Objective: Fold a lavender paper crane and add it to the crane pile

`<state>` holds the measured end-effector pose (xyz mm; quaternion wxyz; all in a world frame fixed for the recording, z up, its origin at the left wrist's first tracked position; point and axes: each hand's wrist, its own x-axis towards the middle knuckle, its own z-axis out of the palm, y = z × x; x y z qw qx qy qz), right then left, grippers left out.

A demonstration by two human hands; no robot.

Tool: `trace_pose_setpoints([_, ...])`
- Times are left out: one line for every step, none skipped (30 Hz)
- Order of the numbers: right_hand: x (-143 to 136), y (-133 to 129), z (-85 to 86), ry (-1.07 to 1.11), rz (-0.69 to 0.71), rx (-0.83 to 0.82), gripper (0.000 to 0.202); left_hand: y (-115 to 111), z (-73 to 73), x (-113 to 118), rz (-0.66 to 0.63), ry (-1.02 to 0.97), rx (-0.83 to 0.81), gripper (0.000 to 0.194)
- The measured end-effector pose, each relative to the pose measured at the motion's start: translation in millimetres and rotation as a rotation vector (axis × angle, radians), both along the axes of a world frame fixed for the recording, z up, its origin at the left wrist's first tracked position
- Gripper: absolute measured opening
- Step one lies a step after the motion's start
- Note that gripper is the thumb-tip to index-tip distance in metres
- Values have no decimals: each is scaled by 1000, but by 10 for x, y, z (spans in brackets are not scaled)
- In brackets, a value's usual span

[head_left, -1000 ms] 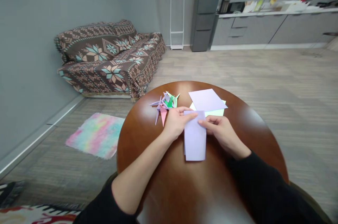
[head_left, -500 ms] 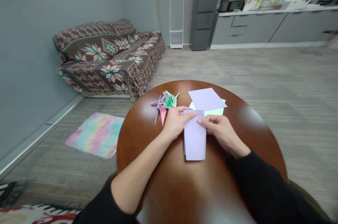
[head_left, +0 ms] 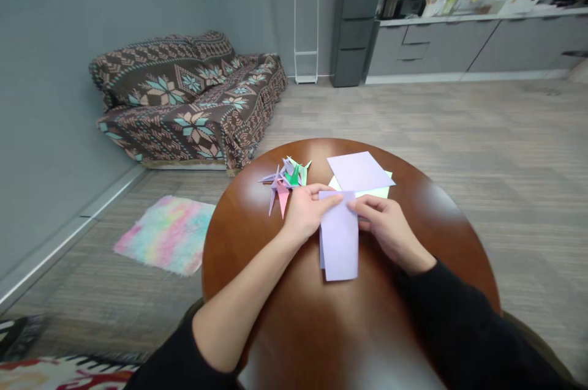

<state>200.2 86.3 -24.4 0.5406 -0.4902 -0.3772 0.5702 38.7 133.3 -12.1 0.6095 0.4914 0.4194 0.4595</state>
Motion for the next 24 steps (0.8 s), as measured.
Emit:
trace_pose_setpoints([5, 1, -5, 14, -21, 4, 31, -3, -2, 2, -8, -10, -5, 30])
trace_pose_setpoints([9, 1, -10, 22, -41, 7, 30, -3, -2, 2, -15, -19, -11, 31])
trace_pose_setpoints([13, 0, -13, 23, -58, 7, 29, -3, 1, -3, -24, -24, -16, 33])
trace_pose_setpoints([15, -2, -12, 18, -69, 7, 29, -1, 8, -12, -37, -21, -19, 33])
trace_pose_setpoints([15, -5, -8, 3, -70, 10, 30, 2, 20, -26, -57, -5, -23, 32])
trace_pose_setpoints([14, -10, 0, -22, -59, 14, 30, 5, 36, -43, -88, 23, -30, 30])
trace_pose_setpoints([13, -16, 10, -53, -39, 21, 31, 7, 54, -62, -131, 59, -40, 27])
trace_pose_setpoints([10, -23, 21, -84, -6, 27, 31, 8, 72, -81, -187, 98, -53, 23])
trace_pose_setpoints([8, -30, 31, -110, 35, 32, 31, 9, 87, -98, -244, 130, -62, 20])
trace_pose_setpoints([8, -35, 40, -129, 82, 32, 30, 9, 97, -112, -294, 153, -62, 19])
trace_pose_setpoints([8, -40, 45, -141, 126, 31, 30, 9, 102, -123, -335, 167, -54, 19])
trace_pose_setpoints([11, -43, 47, -149, 161, 30, 30, 11, 100, -130, -363, 172, -37, 20])
trace_pose_setpoints([15, -45, 45, -157, 188, 30, 30, 14, 94, -135, -381, 174, -17, 22])
trace_pose_setpoints([21, -44, 42, -170, 209, 30, 31, 20, 84, -139, -393, 177, 0, 22])
trace_pose_setpoints([26, -43, 37, -190, 223, 32, 31, 27, 72, -143, -402, 186, 10, 21])
trace_pose_setpoints([31, -42, 32, -216, 235, 34, 31, 35, 61, -146, -409, 194, 15, 20])
trace_pose_setpoints([34, -40, 29, -243, 245, 36, 31, 43, 52, -150, -414, 201, 15, 19])
trace_pose_setpoints([35, -39, 26, -268, 256, 37, 30, 50, 46, -153, -421, 206, 13, 18])
trace_pose_setpoints([34, -38, 26, -290, 265, 37, 30, 55, 44, -158, -427, 208, 11, 17])
trace_pose_setpoints([32, -38, 27, -309, 271, 38, 30, 58, 46, -163, -429, 210, 9, 17])
trace_pose_setpoints([30, -37, 28, -322, 272, 43, 30, 62, 50, -169, -424, 211, 7, 16])
trace_pose_setpoints([29, -37, 30, -329, 271, 47, 29, 66, 56, -178, -413, 213, 0, 16])
trace_pose_setpoints([30, -35, 33, -332, 269, 50, 29, 73, 64, -189, -393, 215, -8, 16])
trace_pose_setpoints([36, -33, 35, -333, 266, 48, 29, 85, 71, -205, -358, 218, -14, 17])
